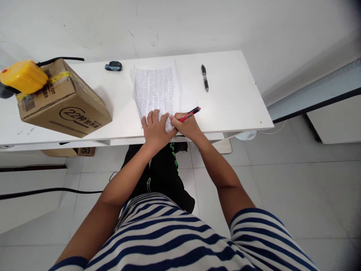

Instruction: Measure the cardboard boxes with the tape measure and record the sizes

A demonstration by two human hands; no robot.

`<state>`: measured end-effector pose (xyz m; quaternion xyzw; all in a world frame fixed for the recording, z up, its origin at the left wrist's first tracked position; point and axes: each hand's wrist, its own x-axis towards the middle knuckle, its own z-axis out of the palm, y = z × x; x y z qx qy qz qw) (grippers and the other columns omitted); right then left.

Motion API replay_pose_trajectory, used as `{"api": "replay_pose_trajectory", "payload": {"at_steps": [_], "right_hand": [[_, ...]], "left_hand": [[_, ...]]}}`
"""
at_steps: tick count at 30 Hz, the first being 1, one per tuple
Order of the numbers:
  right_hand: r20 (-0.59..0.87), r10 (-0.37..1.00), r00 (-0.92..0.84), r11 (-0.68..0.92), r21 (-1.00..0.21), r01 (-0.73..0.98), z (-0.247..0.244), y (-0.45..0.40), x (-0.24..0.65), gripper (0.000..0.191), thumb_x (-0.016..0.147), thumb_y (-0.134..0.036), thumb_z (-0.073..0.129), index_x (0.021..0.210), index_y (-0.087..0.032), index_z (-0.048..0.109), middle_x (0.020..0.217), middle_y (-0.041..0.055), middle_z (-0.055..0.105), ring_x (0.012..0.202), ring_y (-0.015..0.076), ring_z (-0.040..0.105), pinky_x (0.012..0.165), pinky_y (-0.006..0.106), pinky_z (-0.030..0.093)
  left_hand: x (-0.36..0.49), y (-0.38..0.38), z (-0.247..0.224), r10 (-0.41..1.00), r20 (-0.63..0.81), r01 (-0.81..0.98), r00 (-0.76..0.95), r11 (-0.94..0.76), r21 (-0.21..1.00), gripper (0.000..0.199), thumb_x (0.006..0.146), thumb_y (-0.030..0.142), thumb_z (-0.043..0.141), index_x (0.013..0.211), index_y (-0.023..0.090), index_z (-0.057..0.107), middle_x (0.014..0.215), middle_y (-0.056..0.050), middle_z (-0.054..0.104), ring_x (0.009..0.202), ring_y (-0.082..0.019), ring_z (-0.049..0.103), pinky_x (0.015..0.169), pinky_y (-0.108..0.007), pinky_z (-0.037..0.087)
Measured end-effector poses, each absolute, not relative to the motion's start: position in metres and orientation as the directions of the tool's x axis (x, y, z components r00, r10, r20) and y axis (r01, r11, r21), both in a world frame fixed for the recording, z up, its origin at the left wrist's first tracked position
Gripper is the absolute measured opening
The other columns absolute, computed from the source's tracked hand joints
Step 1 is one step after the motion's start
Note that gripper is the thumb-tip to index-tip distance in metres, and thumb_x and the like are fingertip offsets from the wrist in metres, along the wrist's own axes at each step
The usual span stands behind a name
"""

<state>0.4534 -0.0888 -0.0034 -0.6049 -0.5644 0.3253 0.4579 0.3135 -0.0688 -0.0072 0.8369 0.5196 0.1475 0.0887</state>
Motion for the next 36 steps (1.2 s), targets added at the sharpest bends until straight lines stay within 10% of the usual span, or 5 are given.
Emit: {"api": "replay_pose_trajectory", "payload": {"at_steps": [36], "right_hand": [[0.126,0.961,0.247,0.015,-0.913,0.408,-0.008,-0.087,0.456,0.046,0.084,-0.028,0.056,0.053,-0.022,0.024,0.051,-0.0069,0.025,0.051,0.0075,0.029,0.05,0.025,0.024]], "left_hand": [[0.313,-0.067,-0.02,0.873,0.273,0.813,0.405,-0.48,0.33,0.058,0.083,0.06,0.057,0.129,0.024,0.059,0.147,-0.014,0.046,0.141,-0.035,0.033,0.117,-0.056,0.014]]}}
